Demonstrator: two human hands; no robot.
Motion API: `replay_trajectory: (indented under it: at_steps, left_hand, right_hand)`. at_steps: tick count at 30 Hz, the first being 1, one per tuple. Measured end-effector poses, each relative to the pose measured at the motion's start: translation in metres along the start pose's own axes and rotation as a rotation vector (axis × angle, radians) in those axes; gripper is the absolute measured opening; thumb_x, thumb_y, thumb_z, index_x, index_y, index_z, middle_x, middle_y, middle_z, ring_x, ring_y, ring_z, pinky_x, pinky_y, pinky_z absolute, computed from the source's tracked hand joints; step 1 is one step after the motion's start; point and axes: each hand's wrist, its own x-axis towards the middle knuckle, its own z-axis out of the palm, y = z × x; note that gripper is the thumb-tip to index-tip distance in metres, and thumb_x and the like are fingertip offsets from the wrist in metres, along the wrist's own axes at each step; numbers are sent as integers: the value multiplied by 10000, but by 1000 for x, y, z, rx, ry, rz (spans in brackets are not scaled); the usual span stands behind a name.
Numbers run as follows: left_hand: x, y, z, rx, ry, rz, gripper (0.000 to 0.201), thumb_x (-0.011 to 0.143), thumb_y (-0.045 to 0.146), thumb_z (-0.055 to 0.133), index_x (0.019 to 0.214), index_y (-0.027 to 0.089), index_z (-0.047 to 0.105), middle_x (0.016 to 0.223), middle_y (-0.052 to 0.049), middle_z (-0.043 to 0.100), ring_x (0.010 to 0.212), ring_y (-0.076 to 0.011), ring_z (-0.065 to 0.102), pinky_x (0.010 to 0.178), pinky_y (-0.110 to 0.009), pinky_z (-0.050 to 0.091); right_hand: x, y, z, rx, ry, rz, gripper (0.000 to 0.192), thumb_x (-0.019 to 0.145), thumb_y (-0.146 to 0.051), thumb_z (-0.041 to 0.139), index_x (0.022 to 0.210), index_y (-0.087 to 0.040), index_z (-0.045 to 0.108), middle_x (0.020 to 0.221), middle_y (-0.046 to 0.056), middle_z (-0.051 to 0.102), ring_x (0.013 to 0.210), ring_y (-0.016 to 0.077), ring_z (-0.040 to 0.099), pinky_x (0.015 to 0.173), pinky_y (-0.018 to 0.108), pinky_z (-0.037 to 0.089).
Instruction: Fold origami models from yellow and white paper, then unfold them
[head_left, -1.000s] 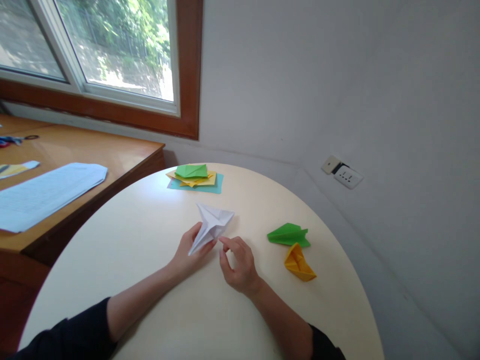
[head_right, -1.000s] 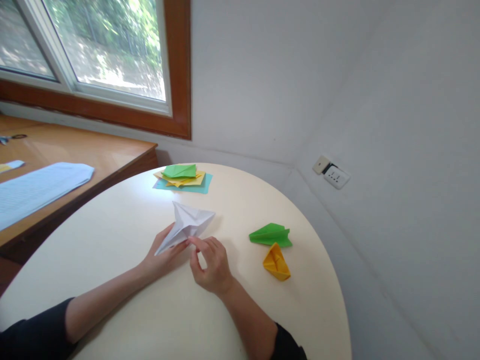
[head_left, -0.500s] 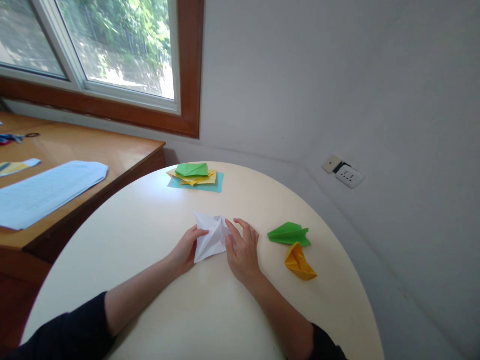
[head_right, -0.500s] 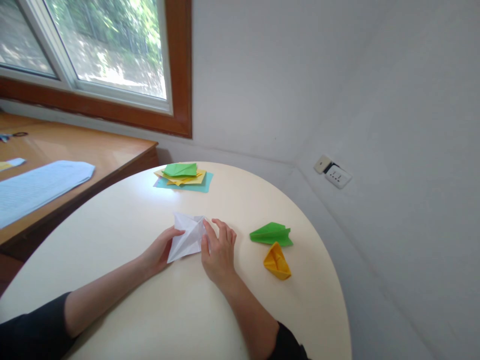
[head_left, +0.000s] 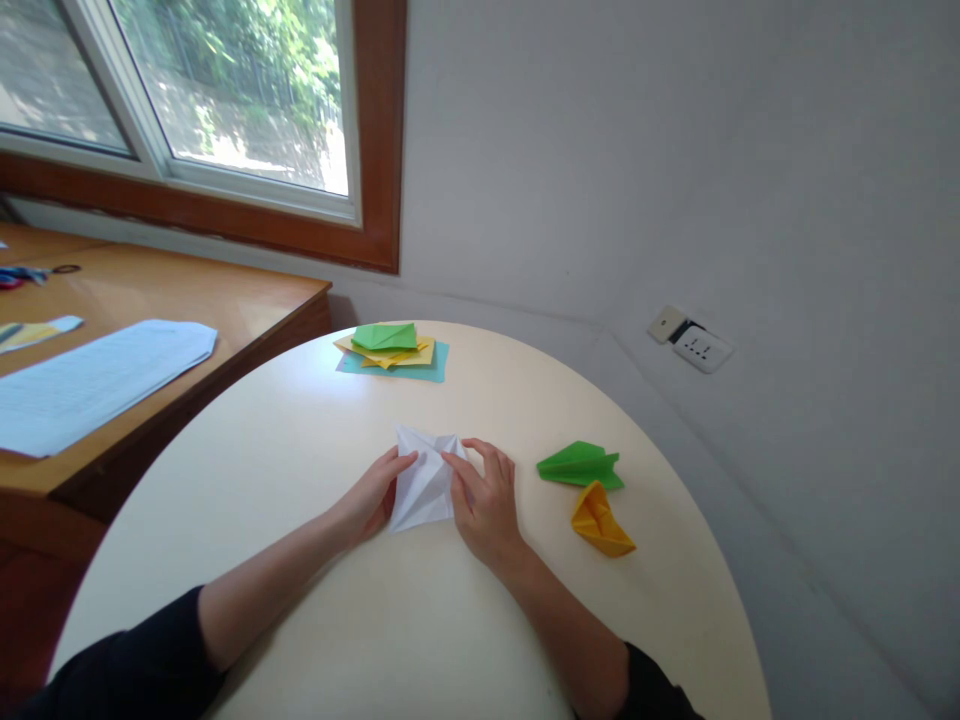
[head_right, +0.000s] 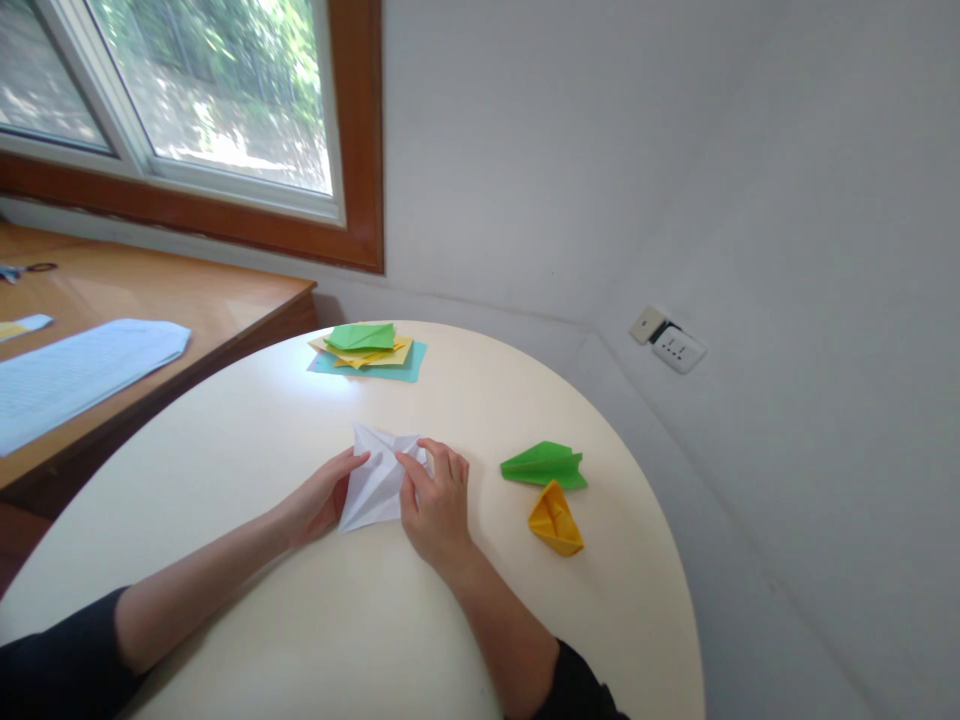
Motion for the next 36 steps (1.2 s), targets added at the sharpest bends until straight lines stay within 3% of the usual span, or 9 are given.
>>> replay_trajectory:
  at_steps: [5,11,17,24,36]
  left_hand:
    - [6,2,-6,-150,-10,-96,195,788,248,500,903,111,577,797,-94,686,750,-220,656,710,-323,510]
    - [6,9,-10,-244,-32,-98,321,810,308,453,1039,101,543,858,-116,667,754,-225,654,706,-354,516]
    - [6,10,-14,-264,-159,-154,482,809,410,417,1150,80,496,970,-160,652,857,-277,636,806,-432,469]
    - [5,10,-14,-297,-289,-183,585,809,475,390,1213,55,445,1052,-182,623,957,-295,600,903,-445,395]
    - [3,10,-17,-348,-353,-156,573,815,500,393,1254,133,412,1086,-142,606,942,-271,601,880,-424,406]
  right_hand:
    - [0,0,-2,18,48,-21,300,784,-80,442,991,-216,610,1053,72,525,994,208,462,849,374,363]
    - [0,1,-1,30,51,-13,292,764,-68,441,922,-219,635,1030,64,537,962,205,471,829,373,365]
    - [-1,2,1,22,4,13,279,761,-72,455,918,-212,638,1031,68,539,952,206,470,830,373,360]
    - [-2,3,3,19,-41,30,273,750,-67,478,914,-207,645,1028,69,543,939,204,474,824,361,357]
    - [-4,3,6,19,-163,69,275,746,-70,494,922,-206,655,1031,70,561,975,207,483,832,359,357]
